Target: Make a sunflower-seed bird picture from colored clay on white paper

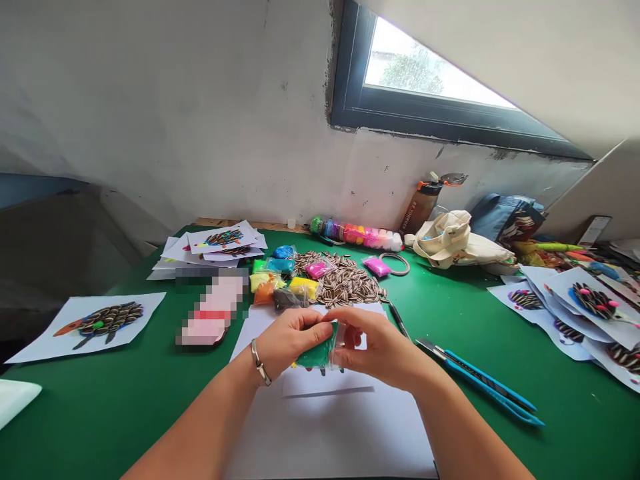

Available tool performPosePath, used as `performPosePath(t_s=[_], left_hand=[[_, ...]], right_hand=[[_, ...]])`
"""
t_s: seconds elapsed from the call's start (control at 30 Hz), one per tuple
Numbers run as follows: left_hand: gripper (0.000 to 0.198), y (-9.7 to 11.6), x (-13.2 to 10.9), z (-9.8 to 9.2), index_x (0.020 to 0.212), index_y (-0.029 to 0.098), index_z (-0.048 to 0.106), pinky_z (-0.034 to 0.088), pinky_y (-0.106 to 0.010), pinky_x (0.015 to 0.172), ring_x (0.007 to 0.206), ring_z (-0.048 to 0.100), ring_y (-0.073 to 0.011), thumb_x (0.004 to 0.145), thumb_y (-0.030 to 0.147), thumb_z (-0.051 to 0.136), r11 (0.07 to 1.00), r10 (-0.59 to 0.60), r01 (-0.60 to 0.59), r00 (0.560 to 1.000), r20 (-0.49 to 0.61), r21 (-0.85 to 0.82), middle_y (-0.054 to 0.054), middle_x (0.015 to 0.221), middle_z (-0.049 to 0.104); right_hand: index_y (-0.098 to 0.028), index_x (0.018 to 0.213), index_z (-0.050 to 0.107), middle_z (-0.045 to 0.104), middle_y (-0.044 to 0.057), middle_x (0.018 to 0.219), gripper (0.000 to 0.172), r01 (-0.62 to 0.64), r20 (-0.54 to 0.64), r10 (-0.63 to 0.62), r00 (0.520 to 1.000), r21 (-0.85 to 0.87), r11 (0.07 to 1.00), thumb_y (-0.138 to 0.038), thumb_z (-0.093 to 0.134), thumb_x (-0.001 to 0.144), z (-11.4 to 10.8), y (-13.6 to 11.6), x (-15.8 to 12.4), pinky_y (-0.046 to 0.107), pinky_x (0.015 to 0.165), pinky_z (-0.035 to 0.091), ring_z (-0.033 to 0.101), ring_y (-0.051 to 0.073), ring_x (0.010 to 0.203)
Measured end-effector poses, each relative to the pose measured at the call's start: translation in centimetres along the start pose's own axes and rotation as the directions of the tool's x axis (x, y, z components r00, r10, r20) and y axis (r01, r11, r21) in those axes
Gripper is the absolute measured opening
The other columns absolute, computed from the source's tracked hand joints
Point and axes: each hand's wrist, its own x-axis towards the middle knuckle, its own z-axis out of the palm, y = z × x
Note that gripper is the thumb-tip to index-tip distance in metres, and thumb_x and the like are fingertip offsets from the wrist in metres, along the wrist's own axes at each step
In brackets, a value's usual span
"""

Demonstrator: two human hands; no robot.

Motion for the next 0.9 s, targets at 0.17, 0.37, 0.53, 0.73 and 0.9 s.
performPosePath(t_s=[0.17,0.37,0.53,0.73,0.9], left_hand=[[0.053,0.19,-0.08,0.23,0.083,0.013,0.063,0.040,-0.019,0.041,0.048,0.046,-0.0081,0.072,0.065,0.063,0.999,0.001,-0.001,1.000,-0.010,0.051,0.002,0.060,0.052],[0.051,0.07,-0.21,0.52,0.075,0.014,0.060,0.042,-0.020,0.041,0.046,0.049,-0.0089,0.073,0.065,0.062,0.998,-0.016,0.016,1.000,0.012,0.057,0.002,0.059,0.055],[0.052,0.08,-0.29,0.92,0.074,0.014,0.060,0.044,-0.022,0.040,0.048,0.050,-0.0108,0.070,0.066,0.064,0.999,-0.030,0.030,1.000,0.004,0.018,0.000,0.059,0.056],[0.057,-0.10,-0.14,0.86,0.072,0.013,0.061,0.042,-0.021,0.038,0.044,0.048,-0.0095,0.067,0.070,0.063,0.998,-0.058,0.058,0.998,0.006,0.002,0.001,0.054,0.054],[0.059,-0.39,-0.06,0.65,0.069,0.013,0.061,0.041,-0.020,0.037,0.043,0.048,-0.0094,0.066,0.073,0.062,0.997,-0.078,0.078,0.997,-0.005,0.007,0.000,0.053,0.055]], right_hand=[[-0.024,0.103,0.065,0.060,0.000,0.080,0.027,0.057,-0.086,-0.072,0.994,-0.168,0.984,-0.023,0.069,0.076,0.43,-0.27,0.13,0.025,0.061,0.040,0.052,0.013,0.069],[-0.022,0.093,0.067,0.062,0.000,0.073,0.018,0.091,-0.093,-0.119,0.989,-0.262,0.961,-0.014,0.057,0.080,0.39,-0.64,-0.17,0.023,0.057,0.036,0.052,0.012,0.065],[-0.019,0.087,0.066,0.058,-0.001,0.068,0.017,0.106,-0.098,-0.157,0.983,-0.399,0.911,-0.012,0.052,0.081,0.54,-0.38,-0.03,0.023,0.055,0.032,0.048,0.011,0.061],[-0.019,0.081,0.064,0.059,0.000,0.070,0.018,0.106,-0.069,-0.141,0.988,-0.371,0.923,-0.010,0.048,0.082,0.42,-0.04,0.10,0.024,0.057,0.033,0.048,0.012,0.064],[-0.020,0.083,0.065,0.062,0.000,0.075,0.010,0.048,0.000,-0.049,0.999,-0.219,0.974,-0.015,0.057,0.080,-0.07,-0.13,-0.05,0.023,0.057,0.034,0.049,0.012,0.066]])
